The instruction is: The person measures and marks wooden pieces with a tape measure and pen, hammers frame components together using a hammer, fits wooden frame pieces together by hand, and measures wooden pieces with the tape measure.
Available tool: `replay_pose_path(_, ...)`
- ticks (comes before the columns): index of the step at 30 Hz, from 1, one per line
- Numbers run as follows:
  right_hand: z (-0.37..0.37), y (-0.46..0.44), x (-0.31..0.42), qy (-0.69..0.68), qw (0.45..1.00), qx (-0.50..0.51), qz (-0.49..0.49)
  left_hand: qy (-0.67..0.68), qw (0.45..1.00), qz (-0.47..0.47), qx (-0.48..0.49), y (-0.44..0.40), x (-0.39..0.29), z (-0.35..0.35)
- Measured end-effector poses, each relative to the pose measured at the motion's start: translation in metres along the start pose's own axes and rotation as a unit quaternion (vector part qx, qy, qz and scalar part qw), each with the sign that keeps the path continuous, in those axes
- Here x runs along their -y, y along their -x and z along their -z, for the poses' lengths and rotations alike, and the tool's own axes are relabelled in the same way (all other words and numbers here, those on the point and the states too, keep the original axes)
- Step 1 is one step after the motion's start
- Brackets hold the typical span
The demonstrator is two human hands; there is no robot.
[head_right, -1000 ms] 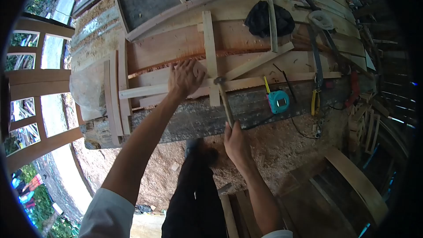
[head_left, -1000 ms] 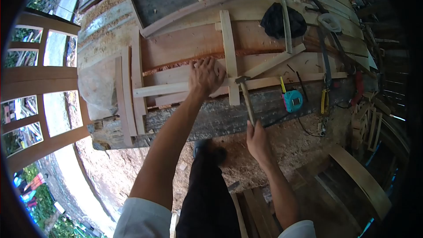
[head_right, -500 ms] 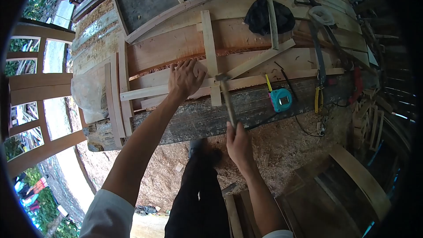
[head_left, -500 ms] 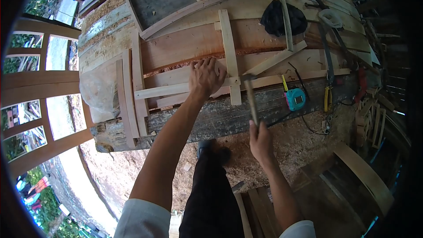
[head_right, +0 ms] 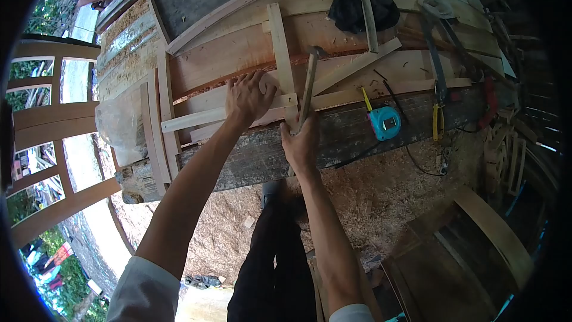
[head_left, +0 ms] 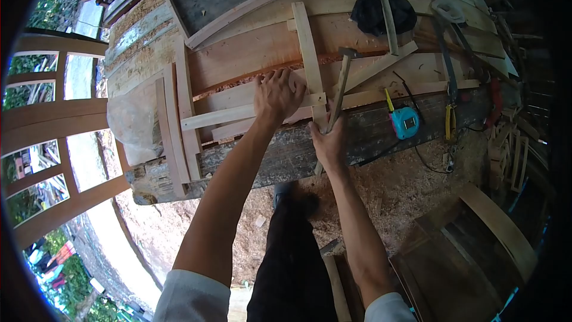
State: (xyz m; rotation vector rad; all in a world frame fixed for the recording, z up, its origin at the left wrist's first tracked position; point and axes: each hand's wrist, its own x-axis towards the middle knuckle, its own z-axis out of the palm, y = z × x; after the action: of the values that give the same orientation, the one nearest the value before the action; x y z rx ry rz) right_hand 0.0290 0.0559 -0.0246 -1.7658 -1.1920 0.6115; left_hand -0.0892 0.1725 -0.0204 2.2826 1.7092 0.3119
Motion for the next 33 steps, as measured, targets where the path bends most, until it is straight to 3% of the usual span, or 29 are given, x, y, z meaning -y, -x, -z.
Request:
replay_pose_path(5, -0.003, -0.002, -0.005, 0.003, 0.999, 0.024, -0.030, 0.009, 0.997, 0.030, 0.069, -0.005, -0.005, 0.009)
replay_pose_path(11, -0.003, -0.004, -0.008, -0.017, 0.999, 0.030, -0.042, 0.012, 1.000, 0.023, 0.011, -0.002, -0.002, 0.000)
replay_pose_path(15, 0.014, -0.007, -0.002, 0.048, 0.996, 0.072, -0.013, 0.030, 0.996, 0.042, 0.076, -0.006, -0.004, 0.008)
replay_pose_path(19, 0.056, 0.001, 0.038, -0.004, 0.999, 0.044, 0.007, 0.033, 0.999, 0.034, 0.028, -0.002, -0.001, 0.005)
replay_pose_path(21, 0.076, 0.019, 0.043, -0.112, 0.972, 0.132, -0.160, 0.029, 0.999, 0.028, 0.035, -0.002, -0.003, 0.006)
replay_pose_path(22, 0.086, 0.026, 0.041, -0.105, 0.973, 0.129, -0.159, 0.037, 0.998, 0.025, 0.035, -0.002, -0.004, 0.004)
replay_pose_path(24, 0.099, 0.034, 0.042, 0.056, 0.962, 0.218, -0.155, 0.015, 0.999, 0.026, 0.035, -0.004, -0.002, 0.004)
replay_pose_path(27, 0.111, 0.036, 0.060, 0.080, 0.952, 0.233, -0.182, 0.008, 0.999, 0.024, 0.034, -0.003, -0.001, 0.002)
replay_pose_path(30, 0.118, 0.028, 0.084, 0.067, 0.976, 0.169, -0.123, 0.016, 0.998, 0.027, 0.057, -0.004, -0.002, 0.007)
replay_pose_path(33, 0.104, 0.039, 0.060, 0.078, 0.982, 0.130, -0.115, 0.041, 0.998, 0.027, 0.029, -0.003, -0.002, 0.004)
